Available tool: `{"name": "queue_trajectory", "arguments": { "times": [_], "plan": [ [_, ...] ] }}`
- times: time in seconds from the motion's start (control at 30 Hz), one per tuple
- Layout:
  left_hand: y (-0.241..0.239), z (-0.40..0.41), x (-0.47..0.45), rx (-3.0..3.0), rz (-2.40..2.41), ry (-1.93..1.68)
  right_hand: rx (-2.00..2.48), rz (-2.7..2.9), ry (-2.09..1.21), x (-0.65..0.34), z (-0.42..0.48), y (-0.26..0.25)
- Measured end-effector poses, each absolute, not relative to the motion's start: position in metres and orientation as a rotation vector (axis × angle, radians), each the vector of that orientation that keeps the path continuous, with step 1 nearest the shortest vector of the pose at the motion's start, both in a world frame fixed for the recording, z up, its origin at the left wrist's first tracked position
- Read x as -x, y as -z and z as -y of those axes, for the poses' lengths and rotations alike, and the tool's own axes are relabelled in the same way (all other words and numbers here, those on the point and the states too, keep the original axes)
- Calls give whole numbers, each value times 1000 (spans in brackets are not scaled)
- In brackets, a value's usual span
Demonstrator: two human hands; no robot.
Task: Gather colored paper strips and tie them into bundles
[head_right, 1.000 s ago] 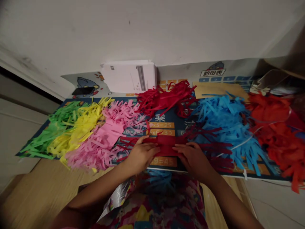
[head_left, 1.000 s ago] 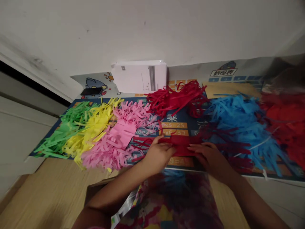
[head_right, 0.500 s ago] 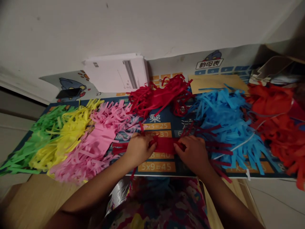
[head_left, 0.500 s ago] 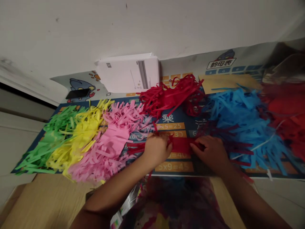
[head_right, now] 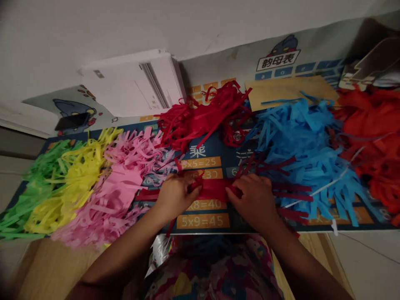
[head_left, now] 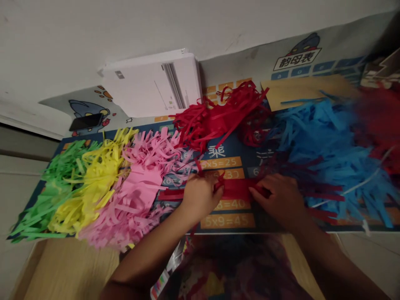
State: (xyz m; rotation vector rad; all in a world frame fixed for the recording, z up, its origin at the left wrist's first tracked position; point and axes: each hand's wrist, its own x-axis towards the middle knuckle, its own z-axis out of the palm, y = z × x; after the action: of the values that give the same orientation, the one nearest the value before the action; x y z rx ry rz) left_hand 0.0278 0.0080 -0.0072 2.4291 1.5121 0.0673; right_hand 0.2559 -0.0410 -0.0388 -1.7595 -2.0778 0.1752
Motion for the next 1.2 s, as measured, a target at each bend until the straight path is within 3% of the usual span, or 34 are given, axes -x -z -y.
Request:
{"name": "queue_trajectory", "arguments": {
  "times": [0.17, 0.27, 0.37, 0.53, 0.7, 1.03, 1.2],
  "plan": [
    [5, -5, -28, -2571, -1484, -213, 1809, 1973, -233, -255, 39, 43],
    [3, -3, -28, -2869, -1105, -274, 1821, 1972, -116, -254, 41, 36],
    [-1, 1, -26, -3024, -762, -111, 1661, 2102, 84, -255, 49, 21],
    [-9, 9, -27, -3031, -797, -30, 1249, 2444, -36, -263, 56, 12],
    [-7, 9, -36, -3095, -911, -18, 1373, 2394, -144, -278, 35, 30],
    [18, -21, -2, -2724, -804, -528, 1273, 2280, -318, -302, 24, 48],
    [17, -19, 2, -2661, -766, -497, 1209, 2293, -286, -304, 31, 43]
  ]
}}
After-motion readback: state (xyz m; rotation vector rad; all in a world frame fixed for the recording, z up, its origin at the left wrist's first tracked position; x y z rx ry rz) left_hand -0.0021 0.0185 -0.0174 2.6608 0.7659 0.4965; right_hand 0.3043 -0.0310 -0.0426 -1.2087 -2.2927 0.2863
